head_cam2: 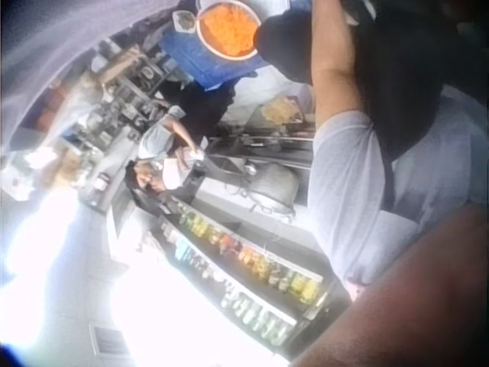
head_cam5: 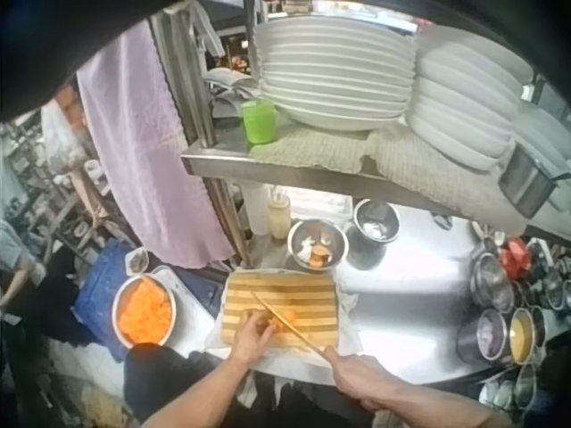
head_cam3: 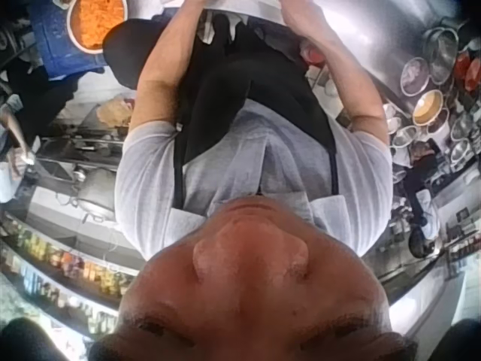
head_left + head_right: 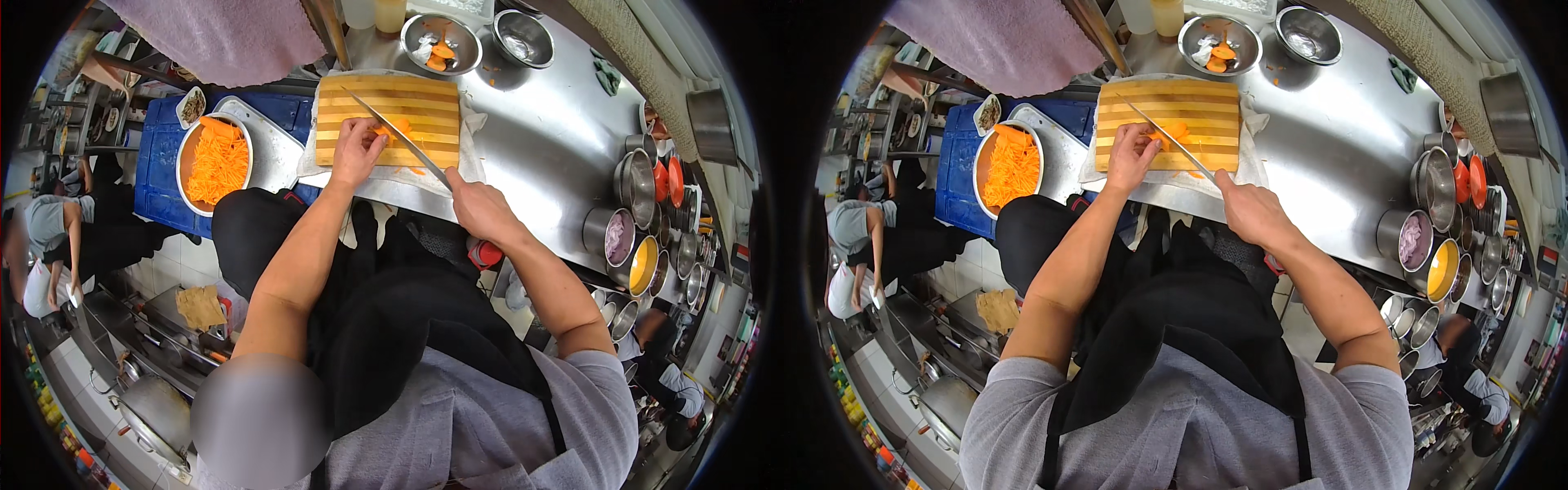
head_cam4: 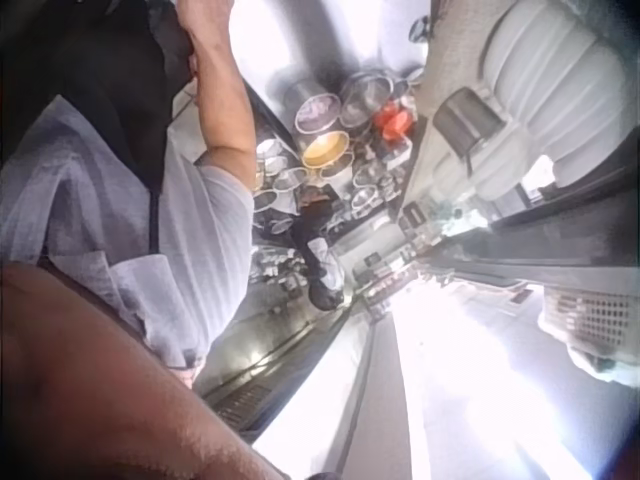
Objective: The person slices carrots on a wooden cutting board using a large knife, then transfers the sliced pieces into a metal bowl.
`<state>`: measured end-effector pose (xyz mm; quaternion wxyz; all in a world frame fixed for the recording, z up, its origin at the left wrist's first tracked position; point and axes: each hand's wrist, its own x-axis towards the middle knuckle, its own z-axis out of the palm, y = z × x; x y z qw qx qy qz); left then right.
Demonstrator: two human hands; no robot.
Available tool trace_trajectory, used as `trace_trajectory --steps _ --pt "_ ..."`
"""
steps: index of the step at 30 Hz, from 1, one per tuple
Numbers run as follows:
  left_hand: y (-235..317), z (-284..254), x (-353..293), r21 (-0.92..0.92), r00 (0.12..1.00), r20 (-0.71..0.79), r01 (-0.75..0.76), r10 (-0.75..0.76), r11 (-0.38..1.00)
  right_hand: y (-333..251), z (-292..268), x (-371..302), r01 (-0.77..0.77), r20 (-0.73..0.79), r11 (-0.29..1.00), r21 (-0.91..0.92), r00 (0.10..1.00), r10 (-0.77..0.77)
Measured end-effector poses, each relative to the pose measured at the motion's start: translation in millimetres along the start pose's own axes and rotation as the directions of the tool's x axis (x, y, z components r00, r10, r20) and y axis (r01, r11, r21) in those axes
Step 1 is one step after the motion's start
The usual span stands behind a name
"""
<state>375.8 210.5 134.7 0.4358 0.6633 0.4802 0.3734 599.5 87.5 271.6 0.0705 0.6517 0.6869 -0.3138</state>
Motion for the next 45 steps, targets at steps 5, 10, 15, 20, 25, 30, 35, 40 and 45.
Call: trace_trajectory --steps 5,10,15,20,25,30,35,40,45 --pt "1 -2 2 0.031 1.000 -0.014 0.003 -0.002 1.000 2 5 6 0.016 0.005 0.999 0.031 1.000 -0.016" --pt "0 3 7 0.008 0.999 -0.007 -0.045 0.045 0.999 23 44 38 0.010 -0.025 0.999 -0.036 1.000 -0.011" --pt "0 -1 -2 0.049 1.000 -0.002 -0.023 0.023 0.999 22 32 35 -0.002 0.025 1.000 -0.001 1.000 0.002" --pt "1 -1 1 0.045 1.000 -0.012 -0.011 0.011 0.999 2 6 8 -0.016 0.021 1.000 0.002 1.000 0.016" --pt "0 0 3 0.030 0.999 -0.030 -0.040 0.041 0.999 4 7 3 0.009 -0.032 1.000 0.004 0.999 -0.009" --pt "2 0 5 0.004 0.998 -0.037 -0.060 0.060 0.998 10 20 8 0.016 -0.024 1.000 0.017 1.000 -0.015" --pt "0 -3 5 0.042 0.997 -0.037 -0.062 0.063 0.997 7 25 17 -0.011 0.019 1.000 0.002 1.000 0.011" --pt "2 0 4 0.095 0.998 -0.021 -0.050 0.053 0.994 29 51 31 -0.044 0.042 0.997 0.066 0.998 0.042" --pt "0 -5 5 0.097 0.995 -0.040 -0.086 0.090 0.992 11 19 19 -0.048 0.052 0.998 0.050 0.998 0.045"
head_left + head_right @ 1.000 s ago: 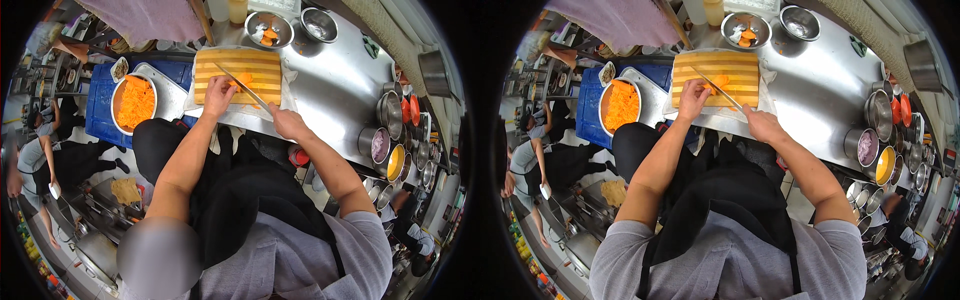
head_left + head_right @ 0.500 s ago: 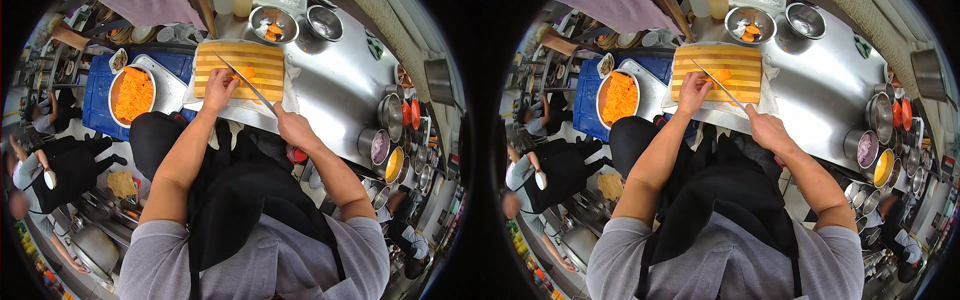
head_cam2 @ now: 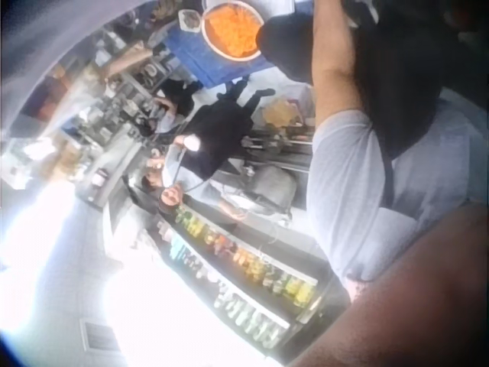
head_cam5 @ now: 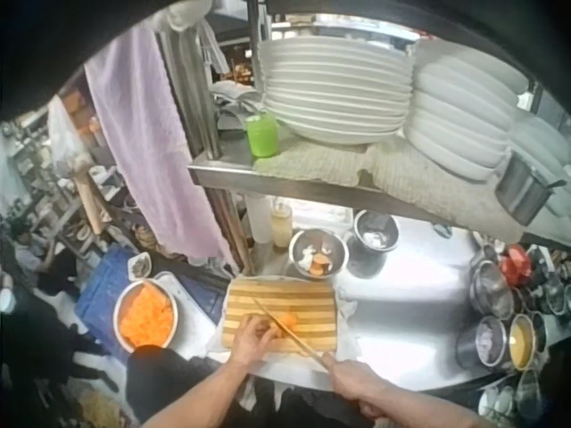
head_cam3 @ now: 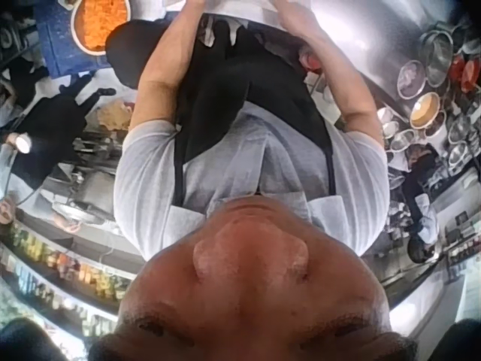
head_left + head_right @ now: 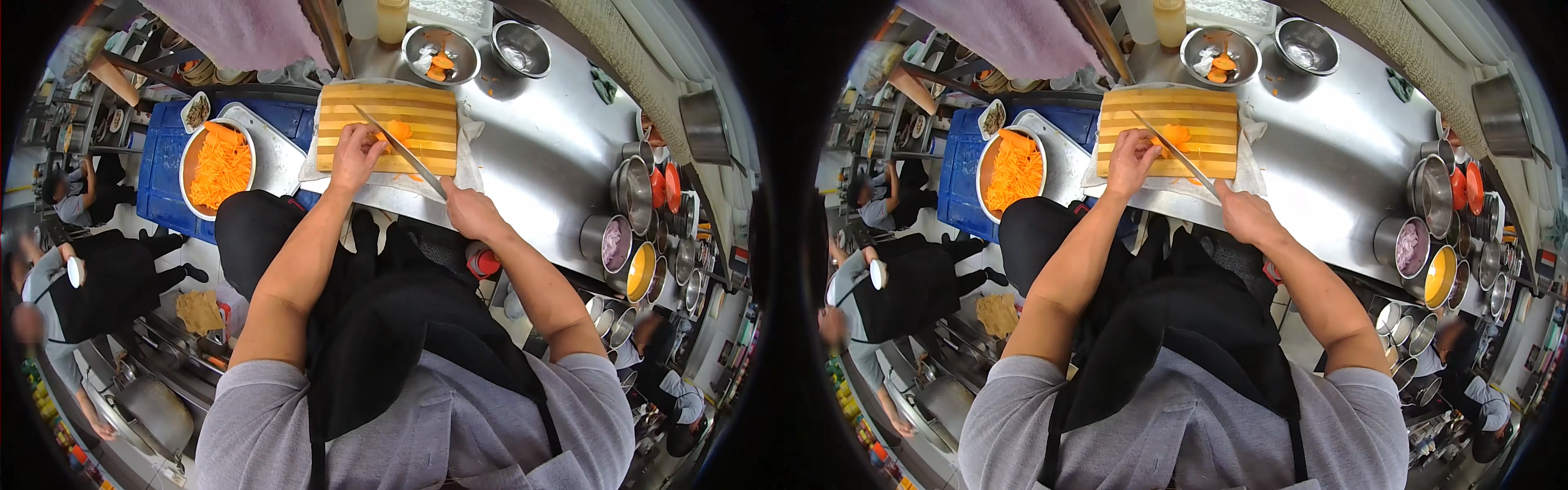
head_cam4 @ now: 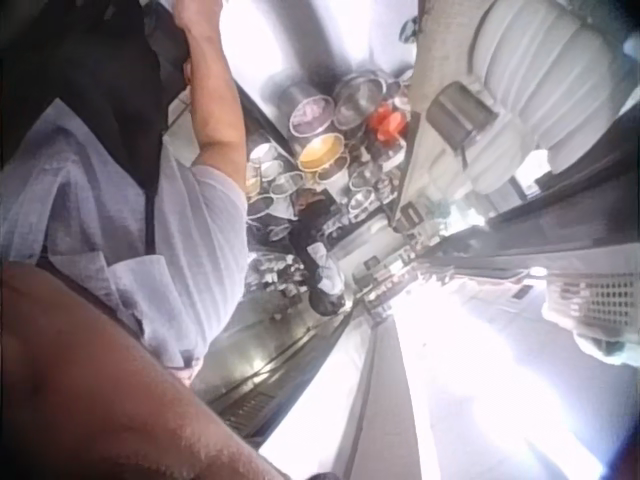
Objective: The person slices carrots on a wooden cutting board using a large knife, then transfers the sliced pieces into a metal bowl.
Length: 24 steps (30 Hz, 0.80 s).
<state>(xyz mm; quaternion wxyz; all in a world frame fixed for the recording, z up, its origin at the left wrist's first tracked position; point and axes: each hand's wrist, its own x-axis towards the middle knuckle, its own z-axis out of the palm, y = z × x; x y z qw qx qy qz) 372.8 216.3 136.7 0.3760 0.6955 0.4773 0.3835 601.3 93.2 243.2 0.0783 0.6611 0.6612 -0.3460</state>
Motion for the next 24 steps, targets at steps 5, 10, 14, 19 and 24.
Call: trace_trajectory --steps 5,10,14,19,24 --pt "0 2 0 -0.097 1.000 -0.006 0.028 -0.029 0.995 -12 -12 -17 0.027 -0.038 1.000 -0.006 0.999 -0.027" --pt "-2 1 1 -0.069 1.000 0.025 0.016 -0.014 0.997 -16 -14 -19 0.024 -0.040 1.000 -0.019 0.999 -0.025" --pt "3 0 1 -0.060 0.999 0.017 0.035 -0.035 0.998 -12 0 -12 0.018 -0.048 1.000 -0.023 0.999 -0.019" --pt "1 -2 2 -0.077 1.000 -0.004 0.003 -0.003 0.997 -13 9 -4 0.014 -0.036 1.000 -0.002 0.999 -0.014" --pt "7 -1 7 -0.032 0.999 0.044 -0.003 0.004 0.999 9 30 17 -0.016 -0.021 1.000 0.000 1.000 0.016"
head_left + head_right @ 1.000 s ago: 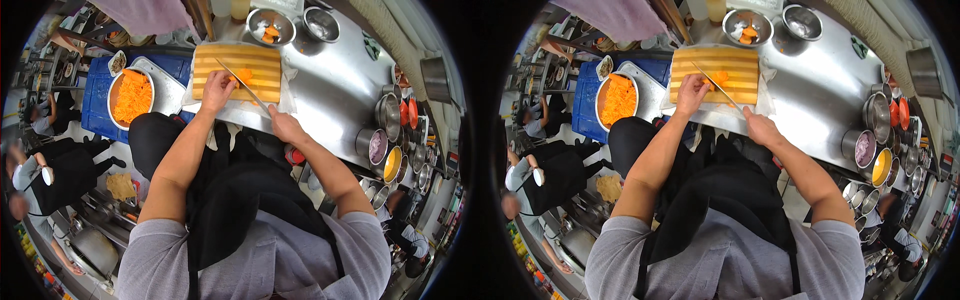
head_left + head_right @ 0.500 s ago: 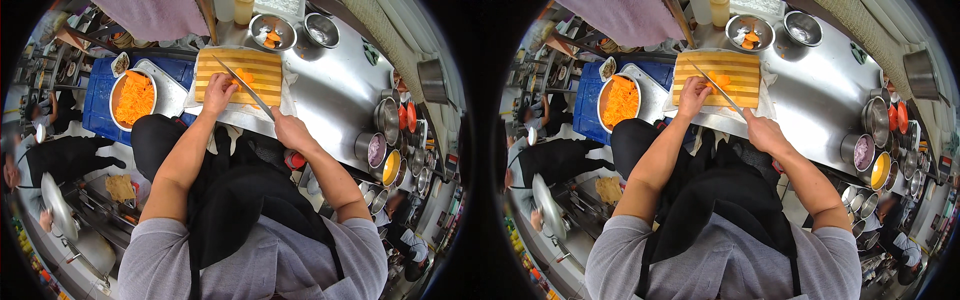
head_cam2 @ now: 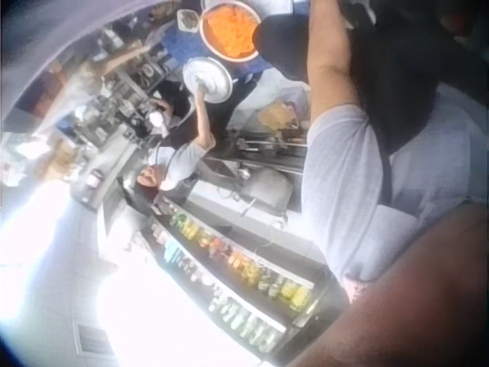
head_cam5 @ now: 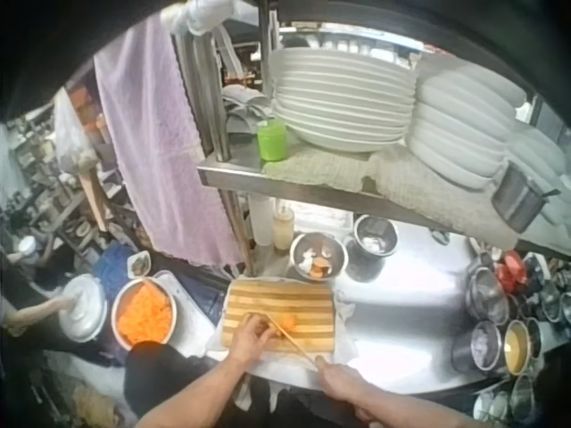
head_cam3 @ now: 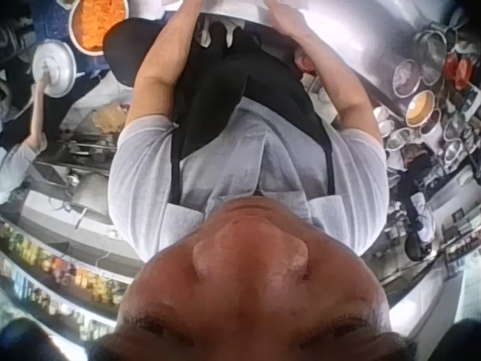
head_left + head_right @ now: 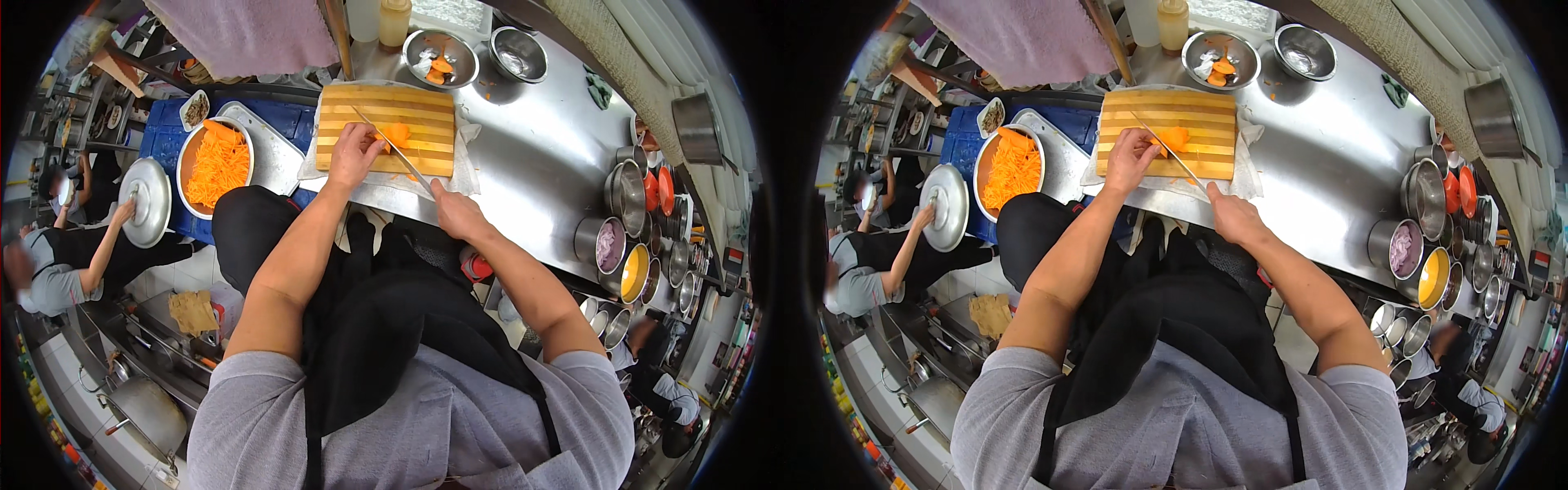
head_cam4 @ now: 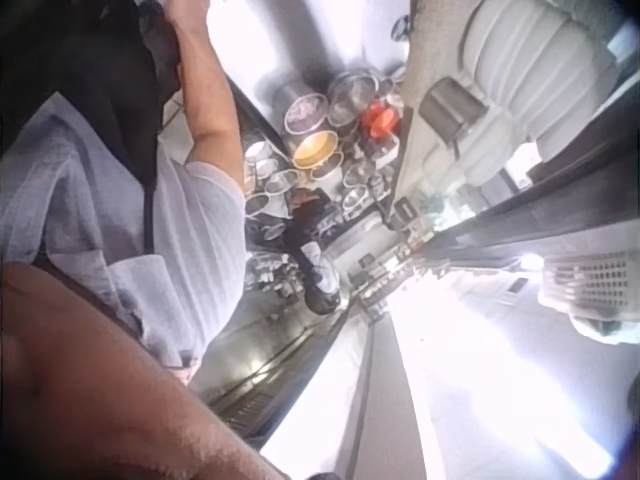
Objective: The person slices carrots on a wooden cutting board using a large knife, then transfers the sliced pieces into a metal bowl.
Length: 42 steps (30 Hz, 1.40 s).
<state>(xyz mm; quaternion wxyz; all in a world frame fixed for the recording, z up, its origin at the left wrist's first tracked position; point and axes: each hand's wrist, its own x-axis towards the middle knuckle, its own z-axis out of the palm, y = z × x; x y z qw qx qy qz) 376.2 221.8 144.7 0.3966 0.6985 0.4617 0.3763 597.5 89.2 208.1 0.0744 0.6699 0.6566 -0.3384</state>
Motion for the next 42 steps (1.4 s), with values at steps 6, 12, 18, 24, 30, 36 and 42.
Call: trace_trajectory --steps 6,12,18,24,30,36,42 --pt "-5 -1 -5 -0.021 0.999 -0.022 0.026 -0.026 0.999 -2 -28 -10 0.076 0.028 0.991 0.110 0.996 -0.080" --pt "-7 2 -6 -0.052 0.999 -0.035 0.010 -0.012 0.999 -21 -43 -33 0.043 -0.032 0.999 0.003 0.999 -0.043" --pt "-10 2 -5 -0.046 0.999 -0.039 0.002 -0.004 0.999 -21 -34 -34 0.065 -0.052 0.998 0.012 0.997 -0.064" --pt "-14 5 -3 -0.098 0.999 -0.051 0.003 -0.008 0.995 -12 -13 -23 0.057 -0.061 0.998 0.027 0.997 -0.056" --pt "-13 1 -5 -0.057 0.998 -0.059 -0.002 -0.001 0.998 -19 -12 -20 0.051 -0.014 0.999 0.006 0.999 -0.051" --pt "-10 2 -10 -0.036 0.999 -0.040 0.032 -0.033 0.999 -7 -13 -4 0.022 0.046 1.000 0.000 0.999 -0.022" --pt "-8 1 -9 -0.046 0.999 -0.029 0.041 -0.042 0.998 -15 -26 -24 0.040 -0.028 0.998 0.041 0.999 -0.039"
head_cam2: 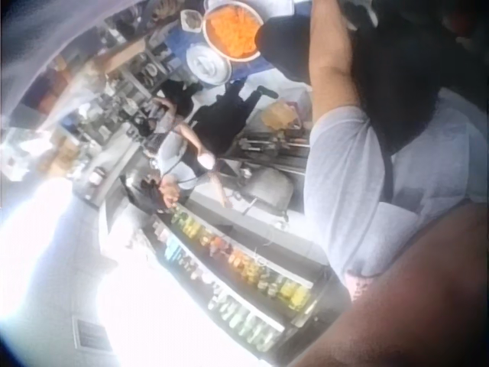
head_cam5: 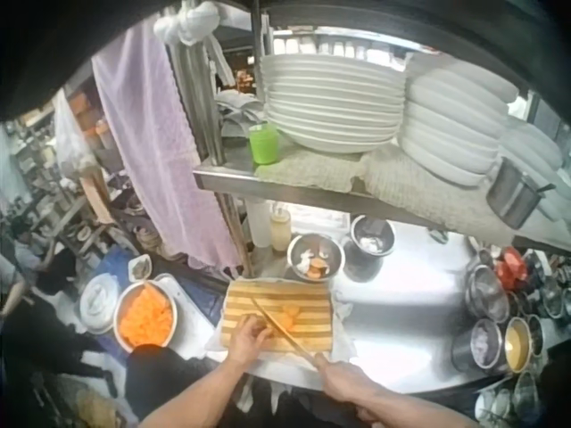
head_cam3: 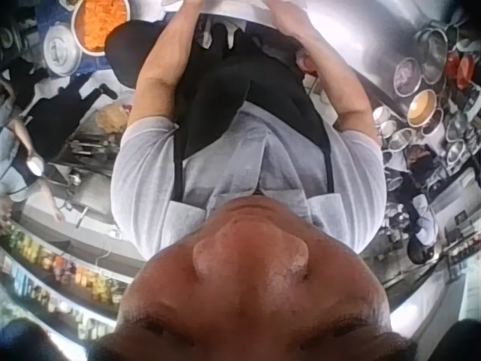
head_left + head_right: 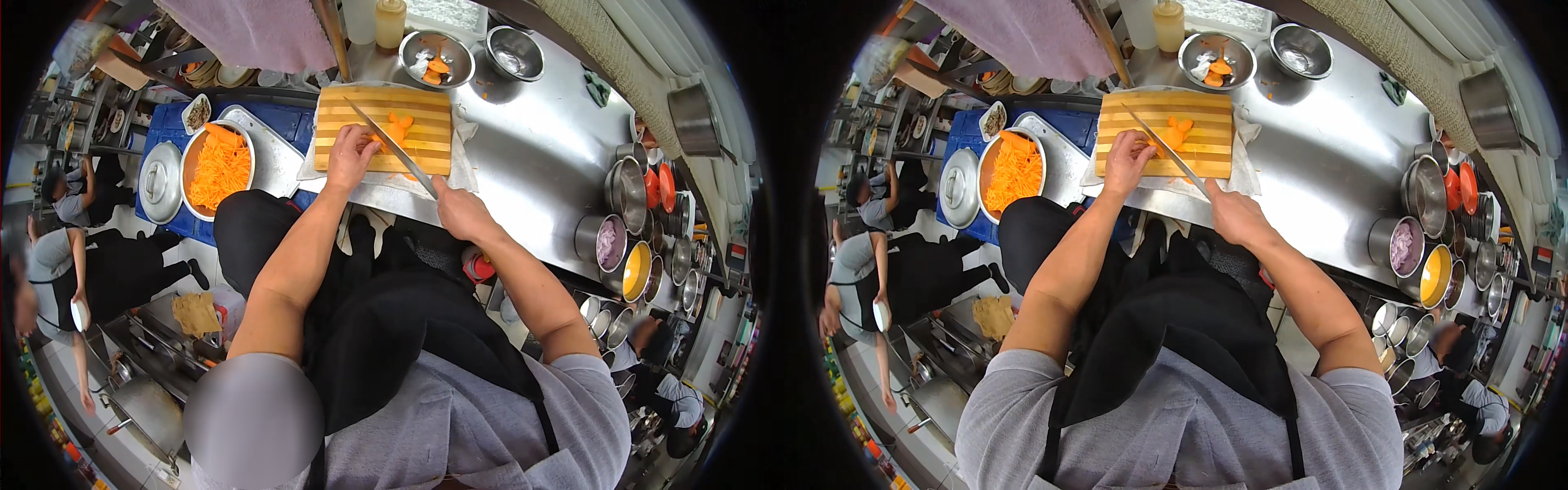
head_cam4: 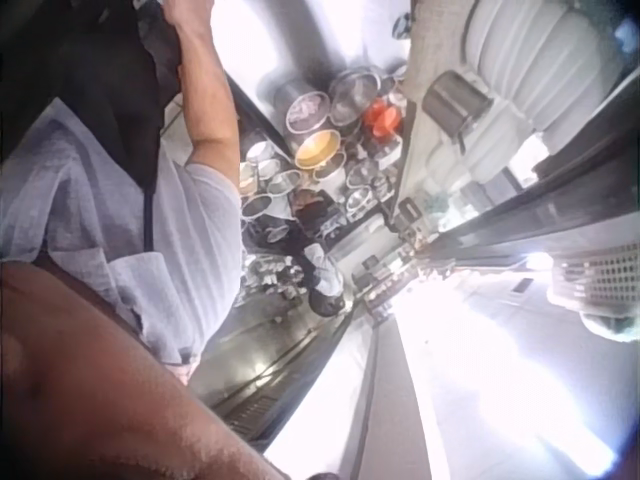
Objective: The person slices carrots on a wooden cutting board using a large knife, then transfers the sliced pieces into a metal bowl.
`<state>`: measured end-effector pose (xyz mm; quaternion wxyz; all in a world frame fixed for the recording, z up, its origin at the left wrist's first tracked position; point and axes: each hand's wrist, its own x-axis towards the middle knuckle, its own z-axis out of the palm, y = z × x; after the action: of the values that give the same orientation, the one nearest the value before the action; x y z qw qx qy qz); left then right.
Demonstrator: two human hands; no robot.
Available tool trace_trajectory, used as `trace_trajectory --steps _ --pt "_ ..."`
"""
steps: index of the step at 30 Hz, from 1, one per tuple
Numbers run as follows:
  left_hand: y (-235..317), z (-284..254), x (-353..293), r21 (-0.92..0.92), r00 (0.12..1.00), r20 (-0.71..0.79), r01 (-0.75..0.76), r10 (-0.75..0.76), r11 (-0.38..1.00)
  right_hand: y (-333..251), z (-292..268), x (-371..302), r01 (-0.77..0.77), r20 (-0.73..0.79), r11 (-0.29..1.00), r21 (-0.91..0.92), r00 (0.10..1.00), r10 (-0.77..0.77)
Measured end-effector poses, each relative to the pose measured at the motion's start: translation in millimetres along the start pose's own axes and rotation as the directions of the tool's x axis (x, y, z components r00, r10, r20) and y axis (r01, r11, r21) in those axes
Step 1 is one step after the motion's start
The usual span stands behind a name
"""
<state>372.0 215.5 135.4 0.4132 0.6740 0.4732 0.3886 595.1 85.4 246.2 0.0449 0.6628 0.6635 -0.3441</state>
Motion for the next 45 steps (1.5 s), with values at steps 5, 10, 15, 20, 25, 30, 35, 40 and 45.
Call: trace_trajectory --steps 5,10,15,20,25,30,35,40,45 --pt "2 0 1 0.005 1.000 -0.002 -0.001 0.001 1.000 -7 -6 -8 0.026 -0.025 1.000 -0.015 0.999 -0.026" --pt "3 0 5 0.023 1.000 -0.015 -0.003 0.003 1.000 -10 -8 -11 0.016 -0.031 0.999 -0.033 0.999 -0.017" --pt "1 -1 5 0.017 1.000 -0.014 0.002 -0.002 1.000 -10 -9 -10 0.011 -0.021 1.000 -0.025 1.000 -0.012" --pt "4 0 9 0.006 1.000 -0.008 0.000 0.000 1.000 2 12 2 0.001 -0.014 1.000 0.009 1.000 -0.001" --pt "0 0 7 0.043 1.000 -0.022 -0.020 0.021 0.999 -1 12 7 -0.019 0.019 1.000 0.024 1.000 0.018" --pt "-1 3 14 0.022 0.998 -0.040 -0.049 0.050 0.999 9 19 19 -0.021 0.084 1.000 -0.002 0.996 0.021" --pt "0 1 5 0.032 0.998 -0.045 -0.045 0.047 0.998 -1 -3 -2 -0.003 0.037 1.000 0.012 0.999 0.002" --pt "4 0 3 0.014 0.999 -0.049 -0.015 0.016 1.000 1 -4 -6 0.053 -0.007 0.999 0.009 0.999 -0.053" --pt "1 0 5 0.046 0.999 -0.040 -0.020 0.022 0.999 1 -3 -11 0.035 -0.012 0.999 0.009 0.999 -0.035"
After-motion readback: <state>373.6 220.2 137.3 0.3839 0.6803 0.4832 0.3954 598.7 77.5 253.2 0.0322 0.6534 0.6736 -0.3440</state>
